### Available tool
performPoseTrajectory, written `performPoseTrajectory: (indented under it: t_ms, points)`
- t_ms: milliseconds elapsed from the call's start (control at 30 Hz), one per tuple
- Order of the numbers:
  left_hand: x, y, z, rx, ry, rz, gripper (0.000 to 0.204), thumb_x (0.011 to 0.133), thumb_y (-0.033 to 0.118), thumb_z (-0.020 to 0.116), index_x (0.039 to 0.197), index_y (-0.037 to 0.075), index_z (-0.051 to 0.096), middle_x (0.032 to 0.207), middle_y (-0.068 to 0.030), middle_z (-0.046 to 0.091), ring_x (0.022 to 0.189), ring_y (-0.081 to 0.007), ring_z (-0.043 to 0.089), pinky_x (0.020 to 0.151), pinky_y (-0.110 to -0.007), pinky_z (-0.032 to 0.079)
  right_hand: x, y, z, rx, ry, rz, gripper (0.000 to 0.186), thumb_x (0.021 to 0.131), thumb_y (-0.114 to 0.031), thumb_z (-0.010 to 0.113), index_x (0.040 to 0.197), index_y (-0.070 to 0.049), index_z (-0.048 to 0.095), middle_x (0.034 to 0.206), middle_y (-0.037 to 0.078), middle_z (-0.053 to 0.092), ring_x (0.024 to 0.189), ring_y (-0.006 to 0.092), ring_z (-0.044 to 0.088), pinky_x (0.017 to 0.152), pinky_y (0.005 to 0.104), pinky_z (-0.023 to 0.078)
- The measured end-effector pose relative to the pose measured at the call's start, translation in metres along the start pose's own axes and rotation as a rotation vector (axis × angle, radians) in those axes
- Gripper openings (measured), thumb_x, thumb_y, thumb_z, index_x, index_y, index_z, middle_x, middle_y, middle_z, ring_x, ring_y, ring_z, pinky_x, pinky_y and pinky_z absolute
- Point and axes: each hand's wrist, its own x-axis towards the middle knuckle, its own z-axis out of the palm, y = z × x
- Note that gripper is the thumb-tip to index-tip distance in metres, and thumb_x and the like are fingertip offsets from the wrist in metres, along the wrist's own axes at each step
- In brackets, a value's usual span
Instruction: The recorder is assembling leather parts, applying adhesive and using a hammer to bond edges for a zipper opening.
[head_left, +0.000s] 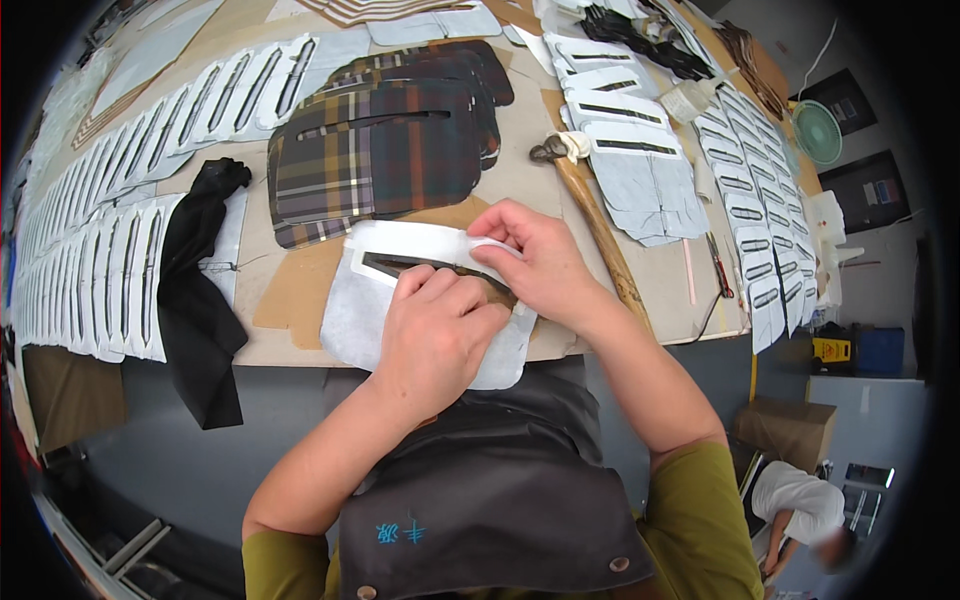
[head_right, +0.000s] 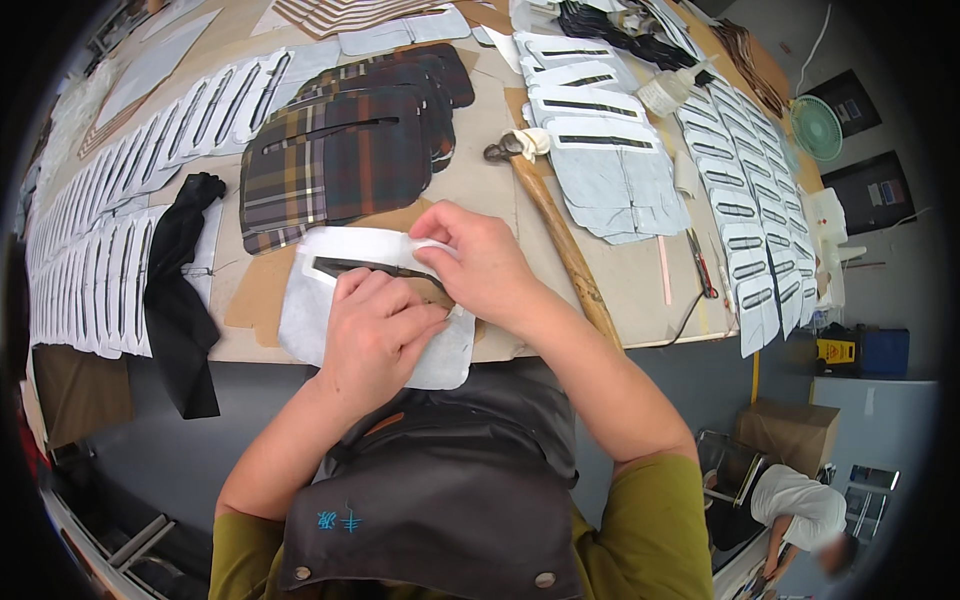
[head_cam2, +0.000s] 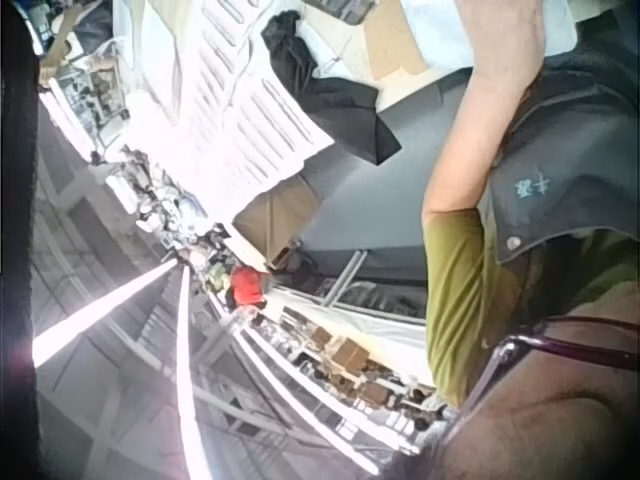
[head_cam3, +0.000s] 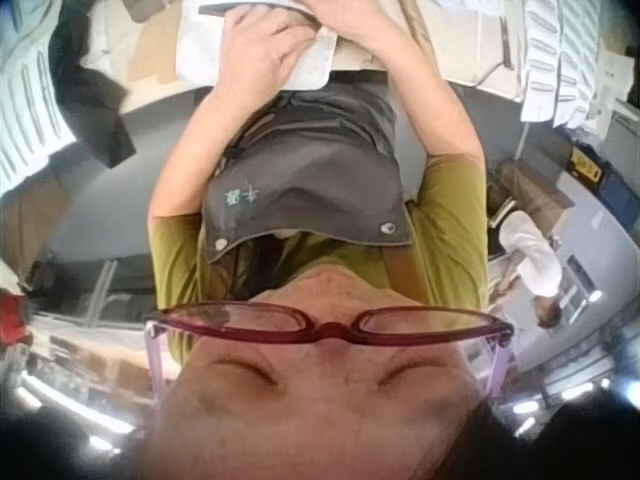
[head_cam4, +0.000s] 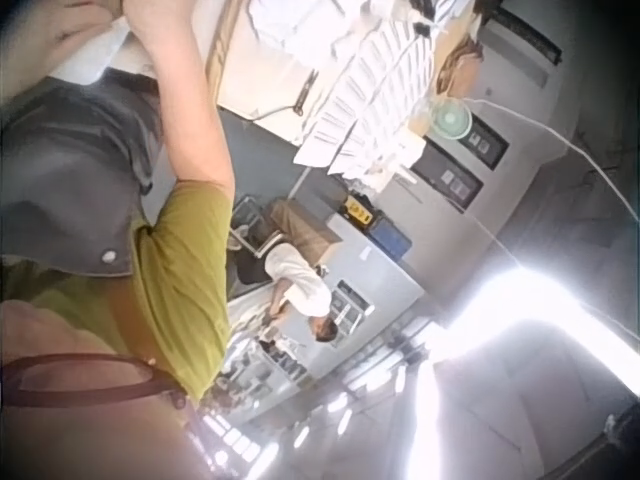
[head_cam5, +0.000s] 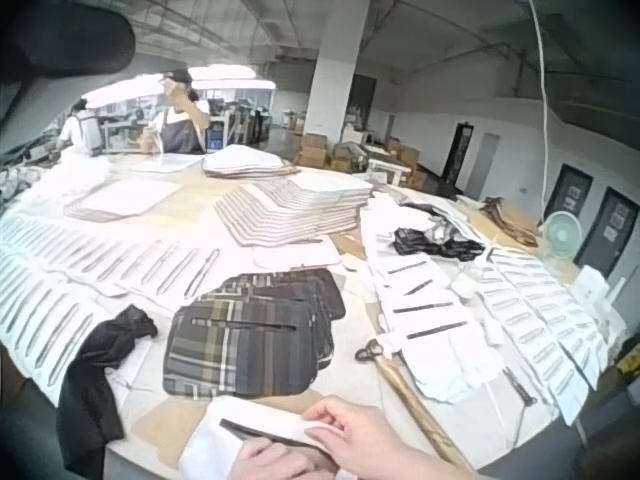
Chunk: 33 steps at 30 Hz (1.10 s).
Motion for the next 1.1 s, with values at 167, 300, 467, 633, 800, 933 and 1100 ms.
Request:
performPoseTrajectory:
  t_ms: [167,300,467,633,800,933,1100]
  points:
    - [0.001,-0.006,0.004,0.017,0.074,-0.075,0.019,0.073,0.012,0.083,0.091,0.013,0.075,0.086,0.0,0.062,0.09,-0.0223,0.058,0.089,-0.041,0.037,-0.001,-0.013,-0.047,-0.239,-0.086,-0.141,0.022,0.083,-0.002,0.075,0.104,-0.006,0.07,0.091,0.003,0.064,0.074,0.0116,0.059,0.068,0.0278,0.049]
    - [-0.004,-0.007,0.004,-0.006,0.061,-0.084,0.021,0.071,0.013,0.084,0.09,0.013,0.075,0.087,-0.0001,0.063,0.091,-0.0229,0.058,0.089,-0.042,0.037,-0.004,-0.052,-0.062,-0.341,-0.558,-0.088,0.025,0.078,-0.005,0.071,0.103,-0.008,0.071,0.089,0.01,0.064,0.087,0.028,0.066,0.077,0.0409,0.052]
    - [-0.003,-0.005,0.004,-0.011,0.091,-0.042,0.021,0.071,0.012,0.085,0.088,0.012,0.073,0.088,0.0002,0.063,0.091,-0.0232,0.058,0.089,-0.042,0.037,0.009,-0.06,-0.049,-0.628,-0.699,-0.173,0.023,0.074,0.0,0.064,0.093,-0.008,0.074,0.081,0.008,0.069,0.083,0.032,0.068,0.075,0.0439,0.053]
    - [-0.004,-0.005,0.004,-0.002,0.082,-0.026,0.019,0.076,0.013,0.081,0.091,0.012,0.07,0.093,-0.0001,0.06,0.092,-0.0217,0.057,0.09,-0.04,0.038,0.03,-0.08,-0.04,-0.908,-0.992,-0.104,0.023,0.069,-0.001,0.064,0.088,-0.01,0.073,0.072,0.01,0.068,0.078,0.034,0.068,0.069,0.045,0.051]
    - [-0.002,-0.004,0.002,-0.05,0.074,-0.032,0.019,0.078,0.012,0.08,0.093,0.011,0.069,0.096,-0.0017,0.061,0.094,-0.0237,0.058,0.091,-0.041,0.039,0.035,-0.089,-0.04,-0.946,-1.005,-0.093,0.019,0.07,-0.001,0.064,0.085,-0.01,0.071,0.072,0.01,0.068,0.077,0.0344,0.067,0.069,0.0449,0.05]
    - [0.0,-0.007,0.001,-0.079,0.051,-0.066,0.017,0.08,0.012,0.078,0.095,0.009,0.07,0.101,-0.0025,0.063,0.097,-0.0258,0.058,0.092,-0.041,0.039,0.034,-0.076,-0.042,-0.886,-0.952,-0.133,0.018,0.071,-0.002,0.064,0.085,-0.01,0.071,0.071,0.01,0.067,0.077,0.0342,0.066,0.068,0.0452,0.049]
    - [0.002,-0.007,0.002,-0.07,-0.016,-0.098,0.016,0.082,0.013,0.078,0.097,0.01,0.071,0.107,-0.0015,0.065,0.102,-0.0258,0.057,0.093,-0.041,0.039,0.025,-0.059,-0.05,-0.813,-0.893,-0.118,0.015,0.072,-0.002,0.066,0.083,-0.011,0.07,0.075,0.008,0.068,0.077,0.0333,0.066,0.067,0.0451,0.049]
